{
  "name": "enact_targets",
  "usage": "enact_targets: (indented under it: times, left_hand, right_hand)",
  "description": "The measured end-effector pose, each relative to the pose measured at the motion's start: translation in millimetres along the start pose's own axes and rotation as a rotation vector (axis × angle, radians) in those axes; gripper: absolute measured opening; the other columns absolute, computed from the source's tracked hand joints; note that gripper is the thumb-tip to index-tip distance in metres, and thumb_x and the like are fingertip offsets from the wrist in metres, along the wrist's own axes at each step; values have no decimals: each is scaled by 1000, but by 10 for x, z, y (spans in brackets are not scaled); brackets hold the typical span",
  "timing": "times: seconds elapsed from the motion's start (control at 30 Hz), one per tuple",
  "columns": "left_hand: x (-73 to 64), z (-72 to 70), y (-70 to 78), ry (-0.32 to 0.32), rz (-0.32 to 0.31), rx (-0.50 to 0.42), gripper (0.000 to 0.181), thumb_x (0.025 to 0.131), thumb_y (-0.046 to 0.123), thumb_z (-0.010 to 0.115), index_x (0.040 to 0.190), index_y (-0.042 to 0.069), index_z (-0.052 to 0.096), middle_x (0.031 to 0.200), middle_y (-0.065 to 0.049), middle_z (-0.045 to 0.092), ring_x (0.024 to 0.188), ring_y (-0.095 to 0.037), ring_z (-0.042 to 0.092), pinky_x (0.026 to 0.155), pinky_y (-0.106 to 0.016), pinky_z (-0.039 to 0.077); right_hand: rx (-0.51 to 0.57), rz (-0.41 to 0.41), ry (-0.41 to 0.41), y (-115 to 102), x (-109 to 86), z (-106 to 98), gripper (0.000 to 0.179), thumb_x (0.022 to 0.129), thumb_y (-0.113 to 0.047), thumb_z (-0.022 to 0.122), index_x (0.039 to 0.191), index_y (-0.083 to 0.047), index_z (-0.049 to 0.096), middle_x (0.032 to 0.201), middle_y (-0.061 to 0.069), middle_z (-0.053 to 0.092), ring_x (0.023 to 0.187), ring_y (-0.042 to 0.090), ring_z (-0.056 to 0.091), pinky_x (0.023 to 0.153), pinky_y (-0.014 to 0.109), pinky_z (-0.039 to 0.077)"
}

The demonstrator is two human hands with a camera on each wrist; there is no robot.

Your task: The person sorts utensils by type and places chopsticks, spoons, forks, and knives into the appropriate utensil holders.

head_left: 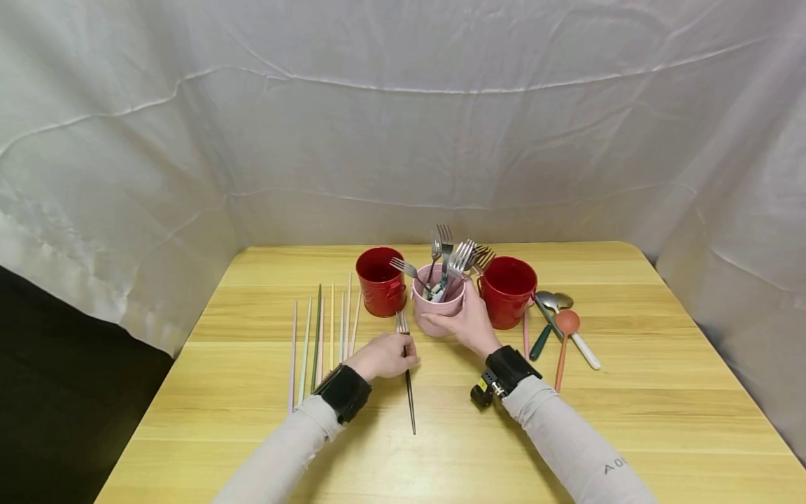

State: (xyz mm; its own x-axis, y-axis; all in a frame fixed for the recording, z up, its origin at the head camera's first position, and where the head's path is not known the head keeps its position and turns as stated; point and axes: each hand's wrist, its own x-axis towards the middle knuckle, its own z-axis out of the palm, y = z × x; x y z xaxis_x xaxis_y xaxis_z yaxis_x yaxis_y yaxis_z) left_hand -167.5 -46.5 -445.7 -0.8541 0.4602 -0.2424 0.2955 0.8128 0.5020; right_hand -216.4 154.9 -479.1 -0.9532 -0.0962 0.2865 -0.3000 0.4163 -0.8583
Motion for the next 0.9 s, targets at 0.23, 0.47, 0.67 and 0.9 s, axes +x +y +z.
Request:
enact_targets:
  times: [0.23, 0.47, 0.67, 0.9]
  left_hand:
    - [2, 7, 8, -16, -42, -9, 18, 95, 25, 68, 81, 13, 65, 76, 2, 57, 73, -14, 52, 65, -26, 40]
    - [12, 14, 9, -17, -44, -2, 21, 95, 24, 67, 77, 13, 65, 73, 2, 56, 72, -14, 51, 62, -25, 39]
    - [52, 32, 25, -1, -6, 55, 26, 95, 22, 67, 71, 12, 65, 68, 3, 55, 67, -13, 50, 62, -25, 40]
    - [68, 49, 34, 15, -25, 47, 27, 94, 22, 67, 69, 12, 65, 65, 3, 55, 64, -13, 50, 60, -26, 40]
  right_hand:
    - [16, 5, -9, -5, 2, 8, 92, 72, -22, 92, 145, -12, 38, 145, 13, 56, 134, 31, 54, 118, 50, 40]
    - [15, -2, -6, 4, 2, 17, 91, 72, -22, 92, 145, -11, 39, 144, 13, 57, 134, 31, 55, 117, 50, 40]
    - [4, -2, 0, 6, -4, 7, 92, 72, -21, 92, 145, -10, 38, 145, 14, 56, 133, 32, 54, 117, 51, 40]
    - [7, 7, -4, 4, -2, -1, 94, 71, -22, 93, 146, -11, 37, 145, 14, 55, 135, 32, 53, 117, 51, 40]
